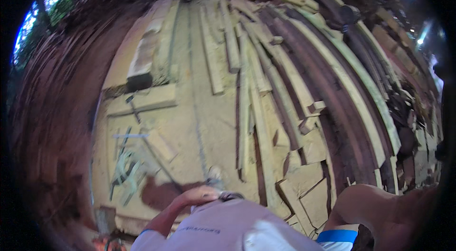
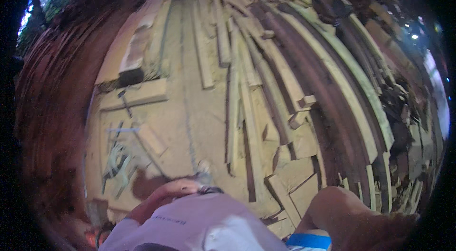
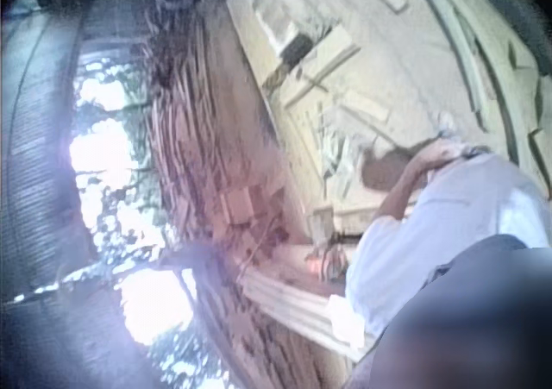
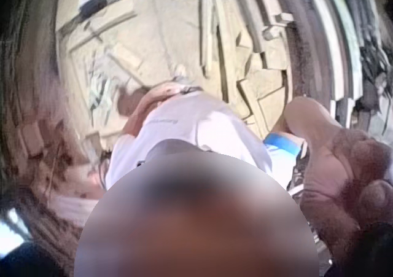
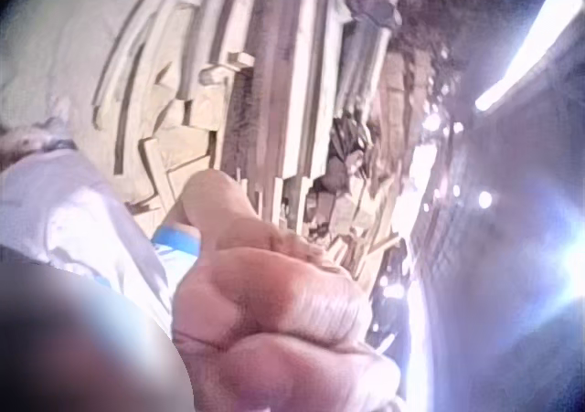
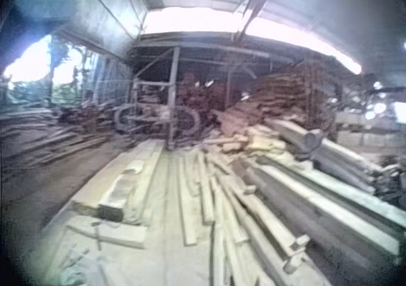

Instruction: The person measures a wooden surface with a tape measure and marks it with a pencil. They then pick up a red handheld device and a cloth, wipe the wood, and place the device on the surface.

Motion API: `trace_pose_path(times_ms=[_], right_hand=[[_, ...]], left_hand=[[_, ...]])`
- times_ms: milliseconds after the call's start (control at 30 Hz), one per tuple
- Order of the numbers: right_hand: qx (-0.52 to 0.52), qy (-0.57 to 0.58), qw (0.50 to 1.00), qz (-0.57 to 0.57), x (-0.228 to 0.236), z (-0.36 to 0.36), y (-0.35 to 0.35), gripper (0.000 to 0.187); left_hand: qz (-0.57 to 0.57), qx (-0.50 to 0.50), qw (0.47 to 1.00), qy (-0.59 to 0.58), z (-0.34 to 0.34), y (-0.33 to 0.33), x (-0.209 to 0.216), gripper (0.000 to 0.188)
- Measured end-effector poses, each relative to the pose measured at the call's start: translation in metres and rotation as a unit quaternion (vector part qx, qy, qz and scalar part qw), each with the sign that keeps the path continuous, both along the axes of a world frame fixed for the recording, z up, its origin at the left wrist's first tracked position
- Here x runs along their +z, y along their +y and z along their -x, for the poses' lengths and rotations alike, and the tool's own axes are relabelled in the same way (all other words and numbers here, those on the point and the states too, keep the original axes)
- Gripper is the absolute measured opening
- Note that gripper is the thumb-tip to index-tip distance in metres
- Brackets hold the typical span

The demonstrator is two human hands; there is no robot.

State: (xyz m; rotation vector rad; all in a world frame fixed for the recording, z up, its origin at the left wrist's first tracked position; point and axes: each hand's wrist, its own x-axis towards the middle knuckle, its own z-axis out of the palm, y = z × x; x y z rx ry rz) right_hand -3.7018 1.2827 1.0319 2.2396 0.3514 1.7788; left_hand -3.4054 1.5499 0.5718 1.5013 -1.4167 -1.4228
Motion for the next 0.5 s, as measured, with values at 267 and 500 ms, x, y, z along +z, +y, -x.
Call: trace_pose_path(times_ms=[267, 500], right_hand=[[-0.252, -0.035, 0.966, 0.037, 0.027, 0.084, 0.044, 0.027], [-0.338, 0.029, 0.94, 0.029, 0.023, 0.098, 0.046, 0.026]], left_hand=[[0.052, -0.168, 0.981, -0.087, -0.024, -0.062, 0.045, 0.046], [-0.002, -0.16, 0.987, -0.012, 0.005, -0.112, 0.084, 0.05]])
